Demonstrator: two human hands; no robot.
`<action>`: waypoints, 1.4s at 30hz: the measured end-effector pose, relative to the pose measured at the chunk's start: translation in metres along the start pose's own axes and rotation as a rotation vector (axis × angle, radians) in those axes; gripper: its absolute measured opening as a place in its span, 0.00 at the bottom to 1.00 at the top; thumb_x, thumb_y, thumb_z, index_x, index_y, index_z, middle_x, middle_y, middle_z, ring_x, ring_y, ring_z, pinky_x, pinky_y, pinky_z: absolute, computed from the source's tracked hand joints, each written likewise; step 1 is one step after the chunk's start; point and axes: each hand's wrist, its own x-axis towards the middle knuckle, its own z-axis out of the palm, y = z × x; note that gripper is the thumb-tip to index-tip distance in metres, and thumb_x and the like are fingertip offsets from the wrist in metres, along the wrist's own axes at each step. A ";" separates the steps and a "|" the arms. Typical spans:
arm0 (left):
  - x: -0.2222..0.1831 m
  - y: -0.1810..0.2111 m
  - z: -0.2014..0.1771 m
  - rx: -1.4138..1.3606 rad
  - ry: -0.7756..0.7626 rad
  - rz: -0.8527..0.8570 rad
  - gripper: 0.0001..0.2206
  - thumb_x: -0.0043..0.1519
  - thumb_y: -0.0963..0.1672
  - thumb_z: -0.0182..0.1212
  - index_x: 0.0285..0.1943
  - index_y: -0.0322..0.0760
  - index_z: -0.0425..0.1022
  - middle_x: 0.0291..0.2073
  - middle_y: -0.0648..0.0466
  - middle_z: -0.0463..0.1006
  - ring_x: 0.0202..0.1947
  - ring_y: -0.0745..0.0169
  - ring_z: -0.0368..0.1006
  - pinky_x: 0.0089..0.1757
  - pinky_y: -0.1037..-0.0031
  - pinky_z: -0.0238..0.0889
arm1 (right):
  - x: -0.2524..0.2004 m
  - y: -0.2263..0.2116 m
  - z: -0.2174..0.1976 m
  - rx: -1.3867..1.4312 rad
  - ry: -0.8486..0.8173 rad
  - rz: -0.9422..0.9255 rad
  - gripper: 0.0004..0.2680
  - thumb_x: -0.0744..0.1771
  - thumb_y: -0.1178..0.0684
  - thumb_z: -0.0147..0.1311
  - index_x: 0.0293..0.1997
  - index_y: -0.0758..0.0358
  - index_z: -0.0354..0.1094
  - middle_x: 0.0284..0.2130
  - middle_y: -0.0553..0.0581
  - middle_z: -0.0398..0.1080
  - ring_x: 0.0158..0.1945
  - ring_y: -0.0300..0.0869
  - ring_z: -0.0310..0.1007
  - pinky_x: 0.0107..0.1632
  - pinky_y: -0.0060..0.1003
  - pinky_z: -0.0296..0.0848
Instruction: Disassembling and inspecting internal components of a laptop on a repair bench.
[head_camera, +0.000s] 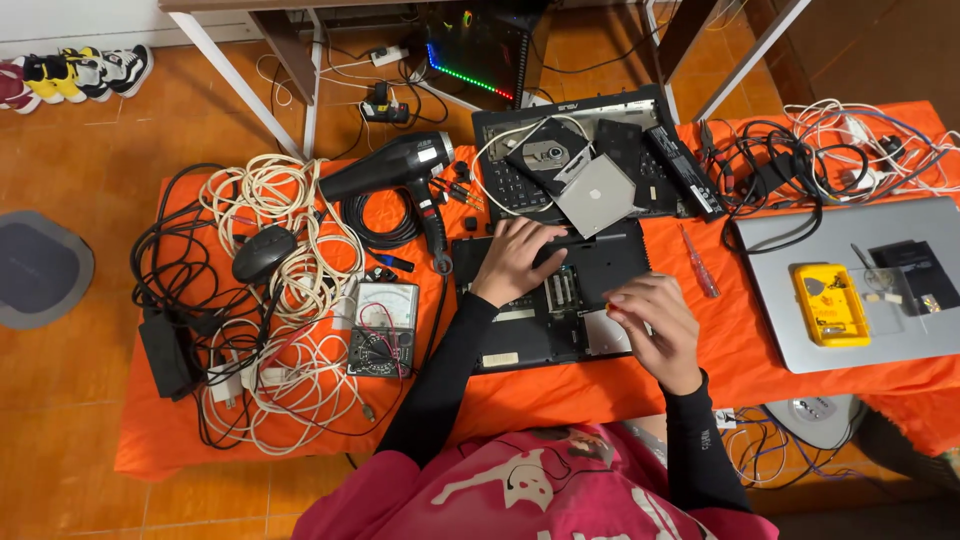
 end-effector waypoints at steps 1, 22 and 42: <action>-0.001 -0.001 0.002 0.003 0.036 0.028 0.14 0.66 0.50 0.62 0.55 0.43 0.75 0.49 0.60 0.80 0.52 0.60 0.71 0.54 0.66 0.57 | -0.001 0.000 0.001 0.000 -0.009 -0.006 0.08 0.64 0.64 0.63 0.45 0.66 0.70 0.40 0.57 0.76 0.44 0.49 0.73 0.52 0.43 0.70; 0.022 0.002 -0.014 -0.066 -0.067 -0.106 0.13 0.63 0.49 0.67 0.52 0.44 0.78 0.39 0.58 0.80 0.46 0.61 0.72 0.50 0.66 0.55 | 0.100 0.017 -0.039 0.199 -0.631 -0.212 0.09 0.65 0.55 0.62 0.50 0.58 0.77 0.41 0.50 0.77 0.46 0.43 0.74 0.54 0.39 0.69; 0.008 0.006 -0.019 -0.063 -0.036 -0.162 0.16 0.62 0.48 0.67 0.56 0.41 0.78 0.40 0.59 0.78 0.48 0.62 0.70 0.50 0.69 0.54 | 0.103 0.021 -0.045 0.213 -0.731 -0.284 0.13 0.66 0.57 0.58 0.57 0.61 0.74 0.40 0.54 0.75 0.47 0.48 0.72 0.58 0.43 0.67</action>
